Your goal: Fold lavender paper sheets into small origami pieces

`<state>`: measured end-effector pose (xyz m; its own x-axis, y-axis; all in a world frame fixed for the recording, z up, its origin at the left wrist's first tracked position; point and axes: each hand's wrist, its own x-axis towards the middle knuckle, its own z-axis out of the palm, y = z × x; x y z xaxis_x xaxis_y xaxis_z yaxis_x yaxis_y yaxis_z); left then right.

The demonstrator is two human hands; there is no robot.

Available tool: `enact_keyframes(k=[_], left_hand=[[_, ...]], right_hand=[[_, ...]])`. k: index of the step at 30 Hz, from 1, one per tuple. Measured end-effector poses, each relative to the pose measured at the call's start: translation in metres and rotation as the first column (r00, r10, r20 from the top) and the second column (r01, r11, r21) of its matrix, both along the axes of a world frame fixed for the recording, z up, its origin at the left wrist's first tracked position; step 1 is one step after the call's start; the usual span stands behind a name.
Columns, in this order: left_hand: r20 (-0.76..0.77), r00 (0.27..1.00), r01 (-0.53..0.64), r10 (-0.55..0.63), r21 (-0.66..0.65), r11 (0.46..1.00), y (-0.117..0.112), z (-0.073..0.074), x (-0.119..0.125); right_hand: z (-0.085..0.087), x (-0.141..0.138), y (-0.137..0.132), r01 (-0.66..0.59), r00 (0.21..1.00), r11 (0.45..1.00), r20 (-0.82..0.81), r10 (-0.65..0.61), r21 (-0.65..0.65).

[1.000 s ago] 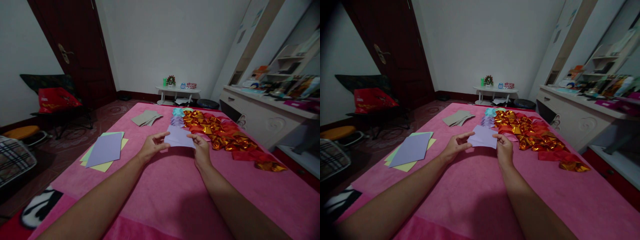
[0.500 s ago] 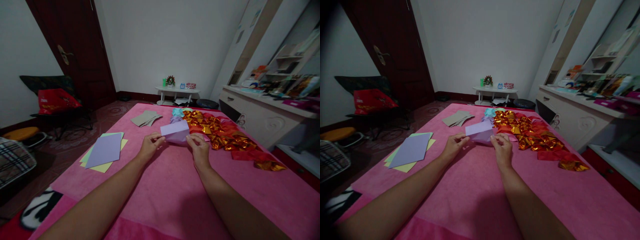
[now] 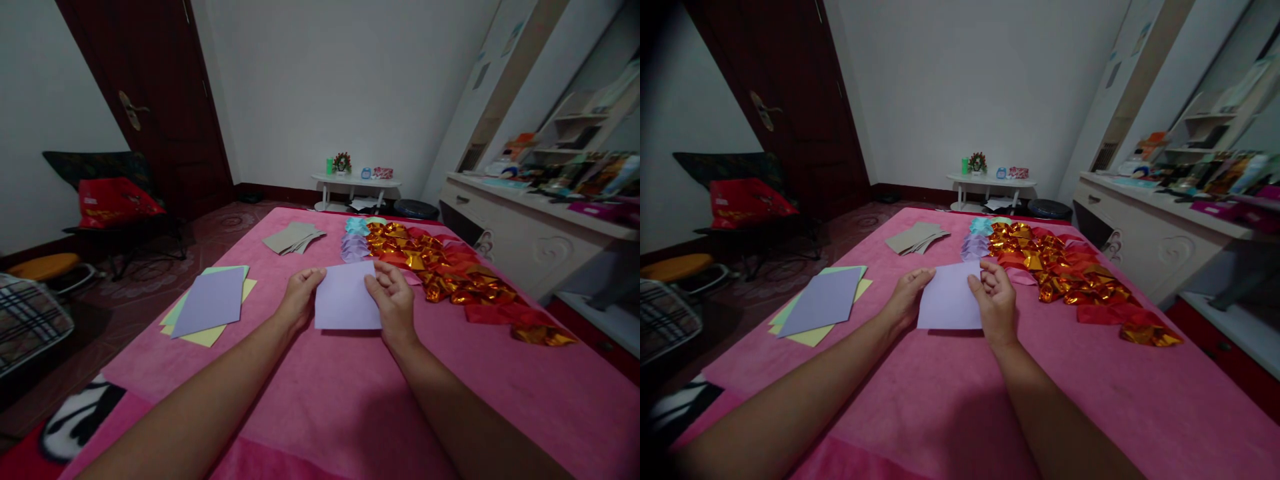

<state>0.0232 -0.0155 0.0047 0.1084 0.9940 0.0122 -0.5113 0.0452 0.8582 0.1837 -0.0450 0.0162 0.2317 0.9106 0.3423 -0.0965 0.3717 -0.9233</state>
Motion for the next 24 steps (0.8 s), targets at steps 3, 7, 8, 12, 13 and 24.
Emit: enact_keyframes(k=[3, 7, 8, 12, 13, 24], left_hand=[[-0.084, 0.996, 0.003, -0.004, -0.02, 1.0, 0.0, -0.003, 0.001], [-0.194, 0.977, -0.082, 0.092, 0.059, 0.995, 0.0, -0.003, -0.001], [-0.208, 0.974, -0.072, 0.089, 0.089, 0.993, 0.0, -0.002, -0.001], [-0.24, 0.971, 0.011, 0.011, 0.09, 0.996, 0.0, -0.004, -0.003], [-0.235, 0.972, 0.024, -0.006, 0.074, 0.997, 0.001, -0.005, -0.003], [-0.1, 0.982, 0.163, -0.157, 0.047, 0.986, 0.0, -0.008, -0.005]], right_hand=[[0.001, -0.003, -0.001, -0.005, 1.0, 1.0, -0.024, 0.005, -0.013], [-0.005, -0.002, 0.001, -0.056, 0.998, 0.996, -0.01, 0.055, -0.072], [-0.007, 0.0, 0.002, -0.062, 0.998, 0.994, 0.017, 0.064, -0.089], [-0.011, 0.006, 0.004, -0.081, 0.994, 0.988, 0.065, 0.09, -0.135], [-0.011, 0.007, 0.004, -0.105, 0.993, 0.984, 0.039, 0.111, -0.141], [-0.02, 0.012, 0.011, -0.201, 0.979, 0.966, -0.051, 0.195, -0.165]])
